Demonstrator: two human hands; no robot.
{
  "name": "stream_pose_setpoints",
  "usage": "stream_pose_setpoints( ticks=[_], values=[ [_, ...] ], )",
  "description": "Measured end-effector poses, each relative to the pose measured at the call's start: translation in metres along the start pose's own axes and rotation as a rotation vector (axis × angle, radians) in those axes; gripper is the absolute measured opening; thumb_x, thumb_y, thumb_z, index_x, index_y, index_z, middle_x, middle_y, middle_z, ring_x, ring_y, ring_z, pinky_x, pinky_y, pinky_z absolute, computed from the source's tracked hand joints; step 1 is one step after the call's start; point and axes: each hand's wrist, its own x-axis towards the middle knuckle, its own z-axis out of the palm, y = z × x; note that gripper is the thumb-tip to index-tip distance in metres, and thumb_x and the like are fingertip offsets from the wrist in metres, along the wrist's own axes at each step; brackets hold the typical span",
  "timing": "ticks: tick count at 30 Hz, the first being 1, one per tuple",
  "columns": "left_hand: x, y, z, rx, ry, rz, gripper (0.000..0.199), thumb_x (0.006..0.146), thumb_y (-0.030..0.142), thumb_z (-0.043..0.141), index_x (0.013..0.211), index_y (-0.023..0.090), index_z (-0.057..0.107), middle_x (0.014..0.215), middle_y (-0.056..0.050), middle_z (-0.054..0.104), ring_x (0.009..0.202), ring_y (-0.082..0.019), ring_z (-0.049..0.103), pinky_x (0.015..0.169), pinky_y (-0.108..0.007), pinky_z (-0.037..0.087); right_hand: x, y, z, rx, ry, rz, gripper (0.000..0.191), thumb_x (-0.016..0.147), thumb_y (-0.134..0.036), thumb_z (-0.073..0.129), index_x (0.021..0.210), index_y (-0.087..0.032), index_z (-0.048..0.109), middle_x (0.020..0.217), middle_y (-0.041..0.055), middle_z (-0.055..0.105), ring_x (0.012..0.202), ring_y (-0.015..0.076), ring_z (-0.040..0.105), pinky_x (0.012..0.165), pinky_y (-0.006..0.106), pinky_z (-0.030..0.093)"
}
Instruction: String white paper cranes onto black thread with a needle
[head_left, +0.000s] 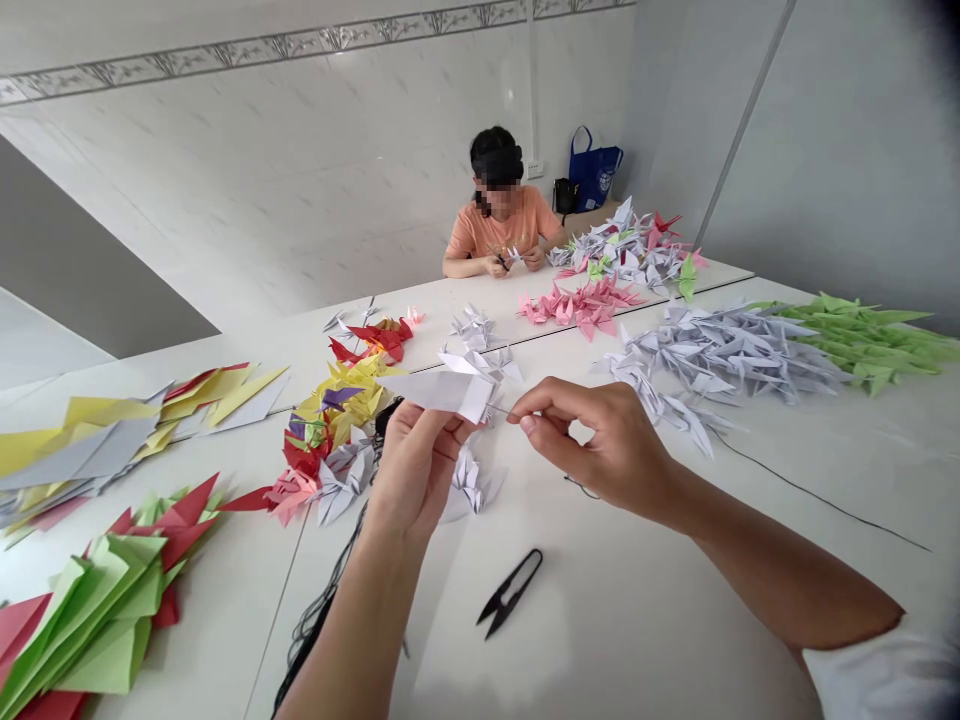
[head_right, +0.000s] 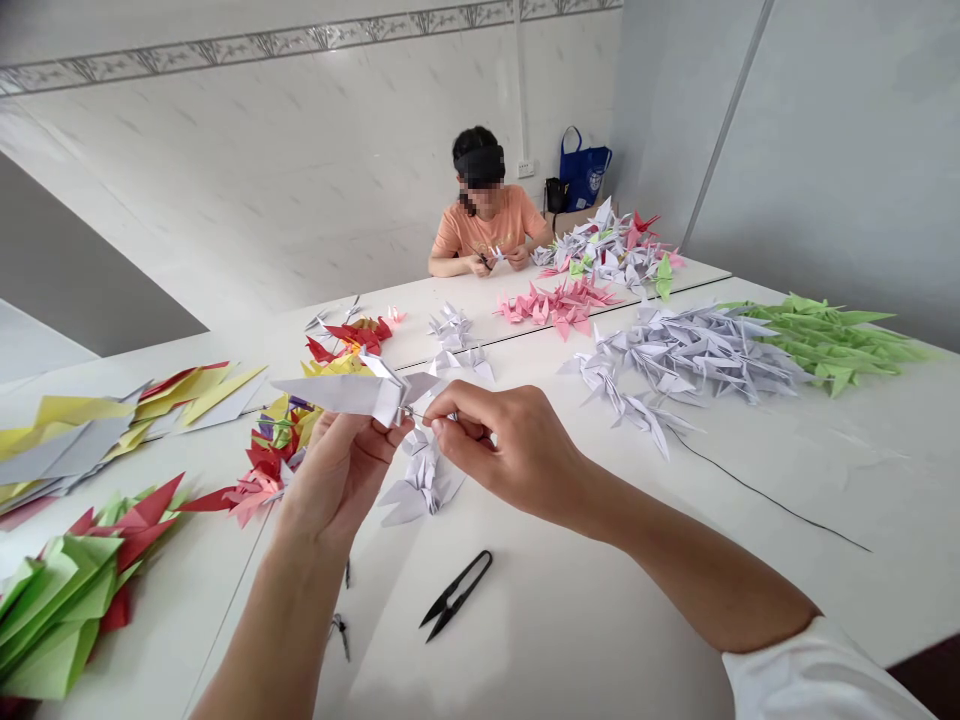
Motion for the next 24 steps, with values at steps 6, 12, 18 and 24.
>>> stream_pose_setpoints(
  ticks=[6, 12, 18, 24],
  values=[
    [0.0000, 0.0002, 0.0007, 0.037, 0.010, 0.029, 0.014, 0.068, 0.020, 0.075, 0.072, 0.019, 0.062, 0.066, 0.003, 0.061, 0.064, -0.010, 0.059, 0.070, -0.023, 0.058, 0.0000, -0.0004, -0.0002, 0.006, -0.004, 0.014, 0.013, 0.097, -0.024, 0.057, 0.087, -0.019, 0.065, 0.060, -0.0052, 0.052, 0.049, 0.0072, 0.040, 0.048, 0.020, 0.033],
    [-0.0004, -0.0004, -0.0004, 0.045, 0.014, 0.046, 0.012, 0.067, 0.017, 0.072, 0.068, 0.019, 0.060, 0.065, 0.004, 0.060, 0.066, -0.010, 0.059, 0.071, -0.023, 0.056, 0.0000, 0.0008, 0.0007, -0.003, -0.004, 0.014, 0.012, 0.096, -0.022, 0.057, 0.087, -0.020, 0.065, 0.060, -0.0058, 0.051, 0.049, 0.0070, 0.039, 0.048, 0.020, 0.033],
    [-0.0003, 0.0003, -0.0005, 0.033, 0.013, 0.040, 0.014, 0.065, 0.014, 0.071, 0.060, 0.018, 0.058, 0.066, 0.003, 0.060, 0.065, -0.008, 0.057, 0.070, -0.021, 0.056, -0.0012, -0.0003, 0.0002, 0.010, -0.013, 0.024, 0.012, 0.096, -0.023, 0.058, 0.087, -0.019, 0.064, 0.061, -0.0056, 0.051, 0.050, 0.0069, 0.038, 0.048, 0.019, 0.032],
    [0.0005, -0.0015, -0.0018, 0.015, 0.011, 0.054, 0.013, 0.066, 0.013, 0.072, 0.064, 0.018, 0.061, 0.065, 0.003, 0.059, 0.065, -0.008, 0.057, 0.069, -0.020, 0.057, -0.0012, 0.0001, -0.0002, 0.009, -0.016, 0.031, 0.012, 0.096, -0.021, 0.058, 0.087, -0.019, 0.064, 0.060, -0.0062, 0.051, 0.049, 0.0061, 0.039, 0.048, 0.019, 0.032]
  ],
)
